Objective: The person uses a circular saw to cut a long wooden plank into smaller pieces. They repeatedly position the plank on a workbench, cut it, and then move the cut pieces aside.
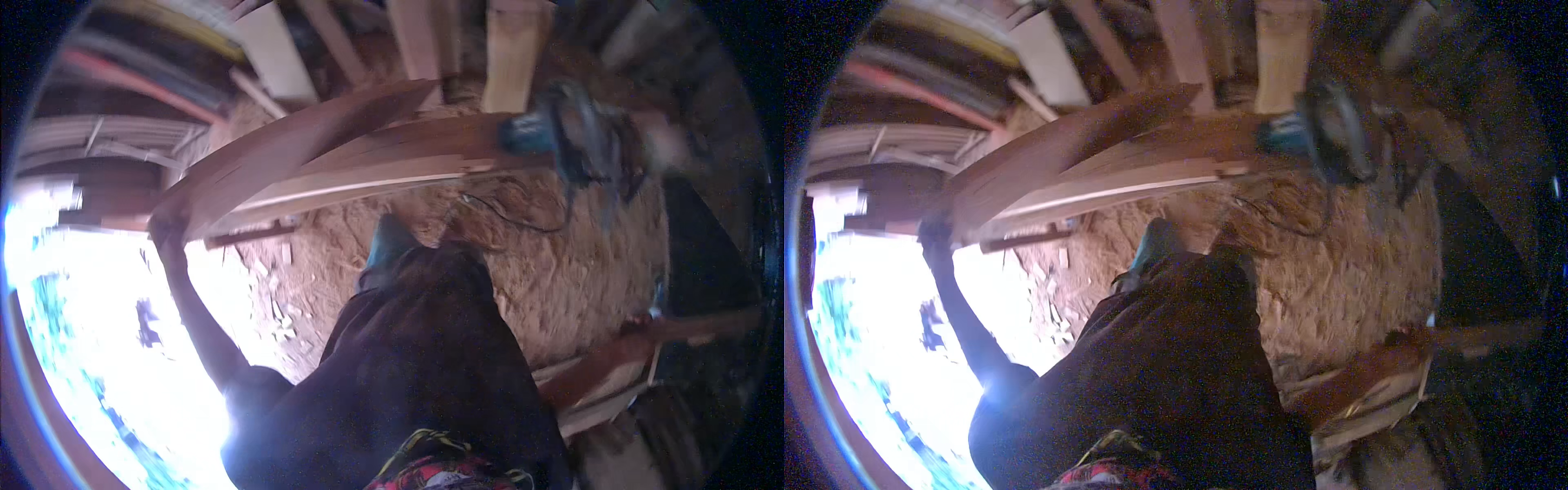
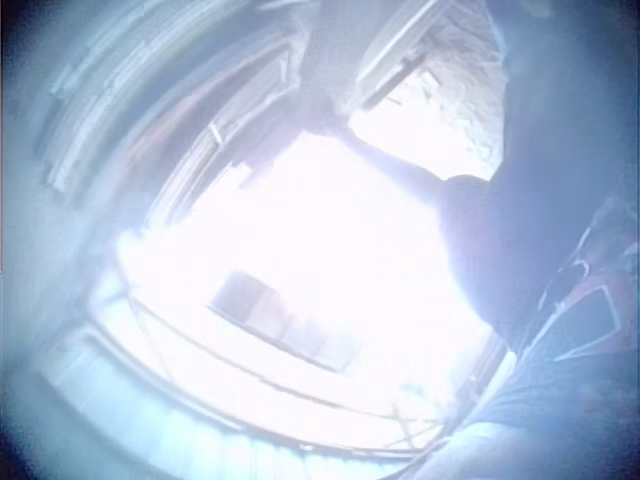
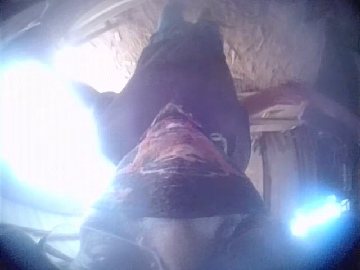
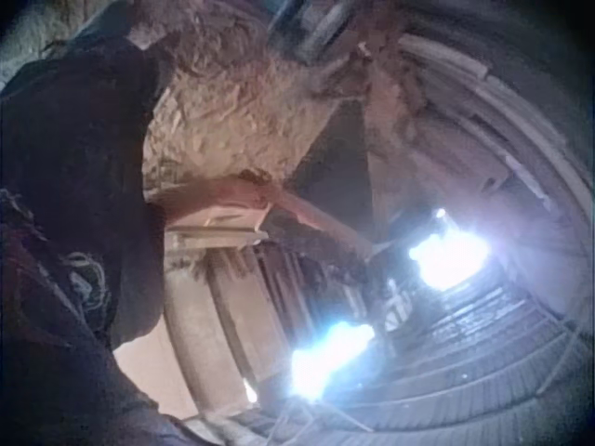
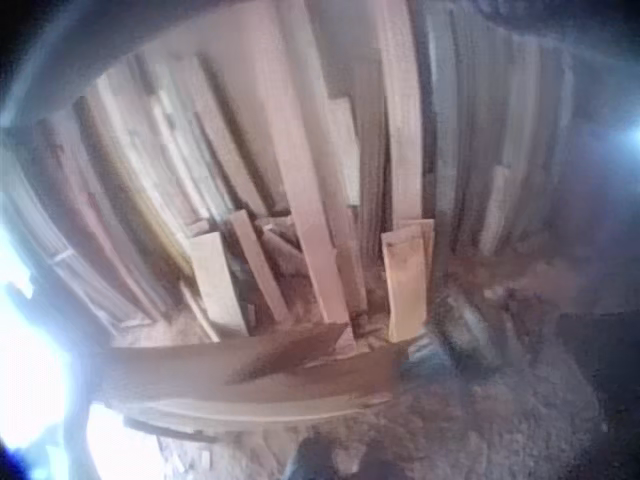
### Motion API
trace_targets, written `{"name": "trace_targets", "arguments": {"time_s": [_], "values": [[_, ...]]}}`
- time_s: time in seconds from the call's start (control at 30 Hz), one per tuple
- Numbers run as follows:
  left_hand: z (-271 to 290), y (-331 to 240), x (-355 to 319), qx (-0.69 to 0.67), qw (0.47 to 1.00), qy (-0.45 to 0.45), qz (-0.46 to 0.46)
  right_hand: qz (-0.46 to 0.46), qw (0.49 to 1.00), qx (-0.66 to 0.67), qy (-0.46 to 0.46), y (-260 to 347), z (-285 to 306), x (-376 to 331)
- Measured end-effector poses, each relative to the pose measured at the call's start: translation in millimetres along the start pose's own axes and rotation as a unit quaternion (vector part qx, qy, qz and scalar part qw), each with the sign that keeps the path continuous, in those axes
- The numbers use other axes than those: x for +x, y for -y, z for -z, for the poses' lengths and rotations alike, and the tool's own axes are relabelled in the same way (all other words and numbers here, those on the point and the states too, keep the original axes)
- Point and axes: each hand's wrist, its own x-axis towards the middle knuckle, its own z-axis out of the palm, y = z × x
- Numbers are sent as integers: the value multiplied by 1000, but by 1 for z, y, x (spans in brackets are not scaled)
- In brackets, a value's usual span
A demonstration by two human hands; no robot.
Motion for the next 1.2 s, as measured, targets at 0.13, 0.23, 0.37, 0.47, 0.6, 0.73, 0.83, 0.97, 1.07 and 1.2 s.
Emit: {"name": "trace_targets", "arguments": {"time_s": [0.13,0.23,0.37,0.47,0.6,0.73,0.83,0.97,1.07,1.2], "values": [[-61,-61,12,-200,973,12,115,268,942,-203,-6,51,-23,-31],[-71,-105,16,-127,992,18,16,422,876,-233,3,96,-57,-57],[-81,-66,2,-162,983,-25,84,562,786,-245,76,150,-103,-92],[-83,-52,13,-215,974,-14,64,580,759,-229,189,167,-136,-125],[-69,-54,20,-265,962,10,65,255,899,-108,339,153,-188,-170],[-65,-45,24,-214,977,16,-11,324,837,-222,380,179,-228,-243],[-64,-45,29,-269,962,33,35,227,853,-157,443,164,-272,-252],[-60,-41,27,-242,970,38,4,132,841,-85,518,187,-344,-292],[-67,-38,32,-261,963,46,-36,73,765,72,636,139,-412,-290],[-65,-35,28,-218,975,42,-25,255,671,-34,696,138,-473,-306]]}}
